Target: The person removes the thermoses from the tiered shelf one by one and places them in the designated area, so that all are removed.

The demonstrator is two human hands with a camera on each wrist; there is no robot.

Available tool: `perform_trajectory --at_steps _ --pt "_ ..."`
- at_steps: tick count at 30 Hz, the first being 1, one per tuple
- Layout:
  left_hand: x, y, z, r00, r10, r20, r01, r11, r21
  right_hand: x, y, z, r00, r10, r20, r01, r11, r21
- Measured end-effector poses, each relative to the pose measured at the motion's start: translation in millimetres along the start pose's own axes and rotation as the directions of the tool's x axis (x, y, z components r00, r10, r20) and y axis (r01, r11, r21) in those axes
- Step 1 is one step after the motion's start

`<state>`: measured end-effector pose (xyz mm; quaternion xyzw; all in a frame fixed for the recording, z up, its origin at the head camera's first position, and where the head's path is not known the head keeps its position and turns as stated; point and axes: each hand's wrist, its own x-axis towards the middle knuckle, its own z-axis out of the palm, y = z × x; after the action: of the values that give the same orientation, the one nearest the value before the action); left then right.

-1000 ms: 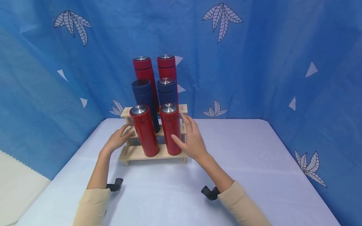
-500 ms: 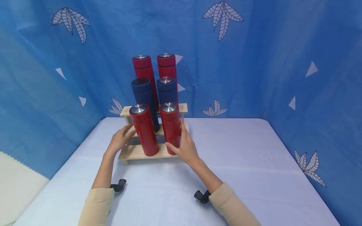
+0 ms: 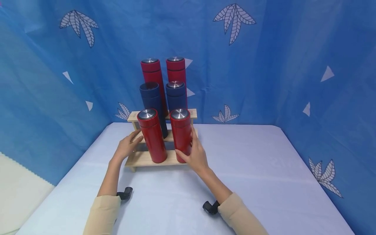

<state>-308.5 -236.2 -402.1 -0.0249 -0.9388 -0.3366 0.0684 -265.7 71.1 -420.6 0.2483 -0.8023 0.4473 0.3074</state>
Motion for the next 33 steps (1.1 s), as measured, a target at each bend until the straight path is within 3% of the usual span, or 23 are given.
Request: perform_trajectory --at_steps 10,19,25,33 --pt "0.1 -2.3 3.3 1.0 0.021 -0.014 -0.02 1.0 0.003 -17.7 16.4 -42.6 0.999 -0.011 -0.04 0.009 0.999 -0.048" --pt "1.1 -8.5 0.8 1.0 -0.015 0.014 0.016 0.998 -0.053 -13.1 45.6 -79.9 0.984 0.048 -0.169 -0.069 0.99 -0.123" --pt "1.3 -13.4 1.7 1.0 -0.021 0.011 0.022 0.993 -0.116 9.9 61.1 -80.9 0.973 0.046 -0.226 -0.086 0.982 -0.169" --pt "1.9 -13.9 2.0 1.0 -0.002 0.002 0.002 0.991 -0.132 35.7 88.0 -60.6 0.952 0.057 -0.3 -0.119 0.974 -0.192"
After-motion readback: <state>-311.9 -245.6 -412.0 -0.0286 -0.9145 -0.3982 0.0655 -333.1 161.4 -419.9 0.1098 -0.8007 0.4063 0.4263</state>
